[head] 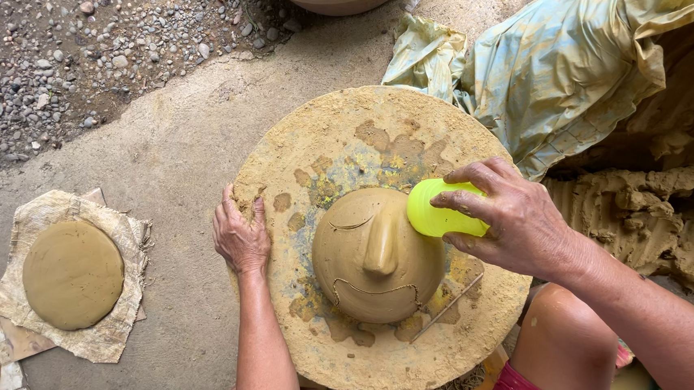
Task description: The person shapes and carves a clay piece on a pottery wheel. They use a wire-like tool to carve lines into the clay surface and a yellow plastic cup to apply water and smooth the clay, then clean and organize their tools in a container.
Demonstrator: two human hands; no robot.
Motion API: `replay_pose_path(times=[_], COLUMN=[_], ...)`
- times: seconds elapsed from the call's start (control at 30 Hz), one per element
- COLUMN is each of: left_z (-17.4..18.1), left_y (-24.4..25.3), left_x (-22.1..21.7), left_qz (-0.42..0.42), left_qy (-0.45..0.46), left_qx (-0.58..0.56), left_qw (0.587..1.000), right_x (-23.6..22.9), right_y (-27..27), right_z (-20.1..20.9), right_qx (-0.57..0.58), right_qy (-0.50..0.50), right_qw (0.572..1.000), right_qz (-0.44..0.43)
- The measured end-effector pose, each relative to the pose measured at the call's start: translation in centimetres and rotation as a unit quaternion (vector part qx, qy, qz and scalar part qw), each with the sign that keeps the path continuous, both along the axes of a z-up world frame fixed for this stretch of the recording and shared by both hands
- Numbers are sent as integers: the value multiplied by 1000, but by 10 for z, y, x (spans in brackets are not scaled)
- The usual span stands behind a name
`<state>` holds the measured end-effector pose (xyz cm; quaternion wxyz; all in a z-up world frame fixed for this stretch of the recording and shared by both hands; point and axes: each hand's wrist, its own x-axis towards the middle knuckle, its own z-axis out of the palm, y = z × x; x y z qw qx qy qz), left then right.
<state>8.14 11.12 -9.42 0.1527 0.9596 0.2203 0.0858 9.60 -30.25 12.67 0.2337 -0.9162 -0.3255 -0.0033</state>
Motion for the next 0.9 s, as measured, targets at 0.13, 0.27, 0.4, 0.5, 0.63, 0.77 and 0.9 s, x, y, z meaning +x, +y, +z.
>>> replay_pose_path(times=[0.13, 0.27, 0.4, 0.5, 0.63, 0.77, 0.9], left_z=[-3, -1, 4, 6, 6, 1, -6], left_y=[2, 1, -2, -3, -3, -3, -1], left_x=[4, 9, 18, 22, 27, 35, 40], left_qz=[-11, -25, -37, -45, -53, -49, -55], left_qy=[3, -3, -15, -15, -17, 15, 12], left_qx=[-5, -6, -8, -9, 0, 7, 9], left_qw=[1000, 1000, 999, 999, 998, 999, 998], right_x=[-2, -4, -5, -6, -8, -14, -19], right_y=[-2, -2, -1, -1, -1, 2, 3], right_z=[0, 1, 0, -1, -1, 3, 6], right_qx=[-4, 1, 0, -7, -21, -36, -46], right_qy=[16, 26, 17, 19, 18, 14, -13], right_qw=[1000, 1000, 1000, 1000, 1000, 999, 999], right_qz=[-4, -5, 0, 2, -2, 0, 24])
